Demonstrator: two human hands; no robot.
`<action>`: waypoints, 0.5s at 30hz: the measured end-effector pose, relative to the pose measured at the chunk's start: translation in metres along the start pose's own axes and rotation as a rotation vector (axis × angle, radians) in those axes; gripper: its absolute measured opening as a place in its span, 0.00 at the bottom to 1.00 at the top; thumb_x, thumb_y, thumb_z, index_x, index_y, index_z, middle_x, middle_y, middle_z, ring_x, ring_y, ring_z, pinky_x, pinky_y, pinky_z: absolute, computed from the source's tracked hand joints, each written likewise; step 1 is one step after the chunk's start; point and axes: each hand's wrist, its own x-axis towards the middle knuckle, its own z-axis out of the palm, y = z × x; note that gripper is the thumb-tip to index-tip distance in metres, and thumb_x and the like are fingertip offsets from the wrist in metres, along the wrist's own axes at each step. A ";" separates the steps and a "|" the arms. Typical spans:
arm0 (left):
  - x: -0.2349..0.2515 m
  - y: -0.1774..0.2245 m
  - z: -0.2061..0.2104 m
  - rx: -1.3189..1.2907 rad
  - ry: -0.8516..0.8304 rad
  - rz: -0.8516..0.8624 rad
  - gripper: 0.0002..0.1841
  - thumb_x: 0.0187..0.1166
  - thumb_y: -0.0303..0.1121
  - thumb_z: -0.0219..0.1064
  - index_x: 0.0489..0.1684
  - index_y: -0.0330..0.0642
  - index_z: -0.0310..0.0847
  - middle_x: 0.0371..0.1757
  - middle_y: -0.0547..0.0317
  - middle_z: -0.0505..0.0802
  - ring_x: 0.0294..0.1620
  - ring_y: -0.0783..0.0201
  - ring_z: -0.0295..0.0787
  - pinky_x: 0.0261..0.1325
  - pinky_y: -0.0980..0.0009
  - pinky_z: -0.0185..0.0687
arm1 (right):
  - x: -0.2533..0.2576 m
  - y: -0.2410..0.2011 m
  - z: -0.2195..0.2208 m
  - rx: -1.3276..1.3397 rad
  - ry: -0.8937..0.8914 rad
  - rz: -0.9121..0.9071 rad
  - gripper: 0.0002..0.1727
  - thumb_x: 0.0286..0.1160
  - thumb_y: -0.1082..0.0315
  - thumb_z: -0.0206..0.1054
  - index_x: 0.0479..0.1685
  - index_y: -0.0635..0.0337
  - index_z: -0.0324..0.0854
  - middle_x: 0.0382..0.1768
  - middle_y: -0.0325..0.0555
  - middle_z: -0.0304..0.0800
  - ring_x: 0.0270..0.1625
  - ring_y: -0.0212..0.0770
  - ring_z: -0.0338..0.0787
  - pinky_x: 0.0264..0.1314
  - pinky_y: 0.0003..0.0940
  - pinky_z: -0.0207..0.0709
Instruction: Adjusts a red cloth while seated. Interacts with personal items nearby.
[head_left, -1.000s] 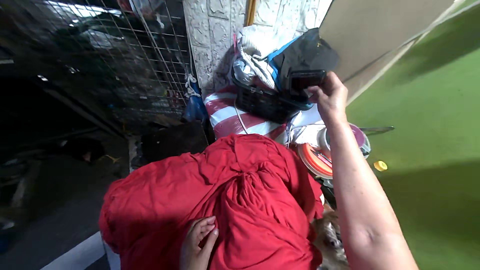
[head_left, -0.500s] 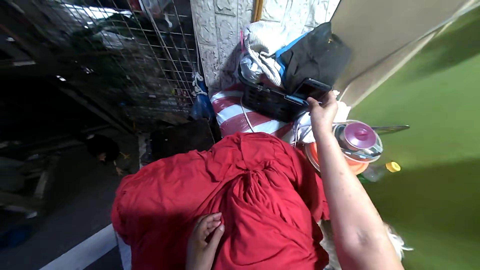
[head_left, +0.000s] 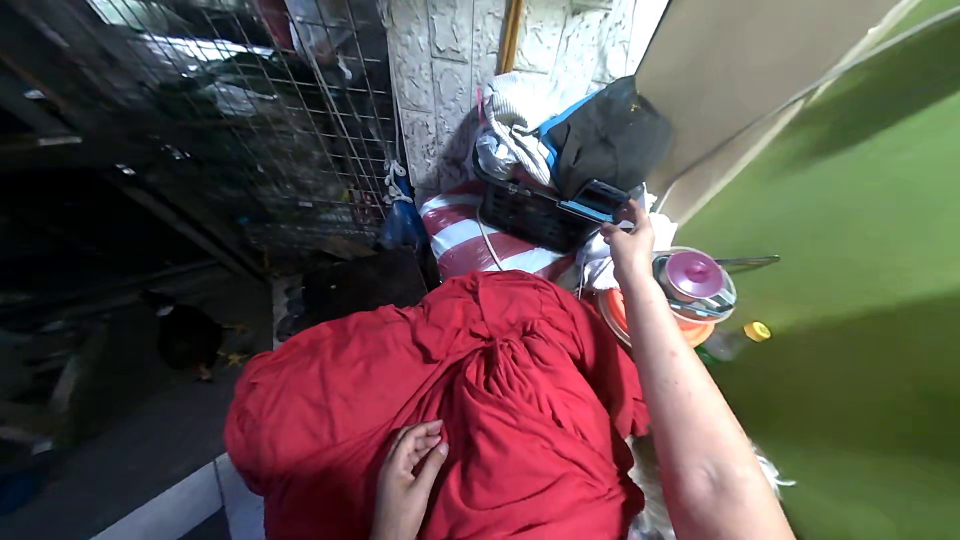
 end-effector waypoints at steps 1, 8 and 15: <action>0.000 0.000 0.000 0.002 -0.003 0.006 0.17 0.72 0.25 0.68 0.58 0.27 0.83 0.54 0.49 0.90 0.52 0.73 0.89 0.58 0.79 0.85 | -0.001 0.000 -0.002 0.012 -0.012 0.001 0.37 0.70 0.79 0.68 0.85 0.64 0.64 0.75 0.64 0.74 0.60 0.53 0.87 0.60 0.46 0.84; -0.001 -0.004 0.000 -0.007 0.002 0.036 0.17 0.73 0.26 0.68 0.58 0.29 0.84 0.54 0.51 0.91 0.53 0.73 0.89 0.58 0.80 0.85 | -0.008 -0.007 -0.002 0.159 -0.016 0.060 0.39 0.71 0.81 0.66 0.87 0.62 0.61 0.76 0.61 0.72 0.56 0.46 0.87 0.54 0.39 0.83; 0.000 0.005 -0.063 0.221 -0.060 0.091 0.20 0.78 0.31 0.65 0.64 0.25 0.82 0.63 0.35 0.87 0.56 0.58 0.91 0.61 0.65 0.88 | -0.055 -0.013 -0.028 0.159 -0.111 0.006 0.37 0.80 0.75 0.61 0.90 0.59 0.54 0.81 0.58 0.69 0.53 0.40 0.87 0.53 0.36 0.82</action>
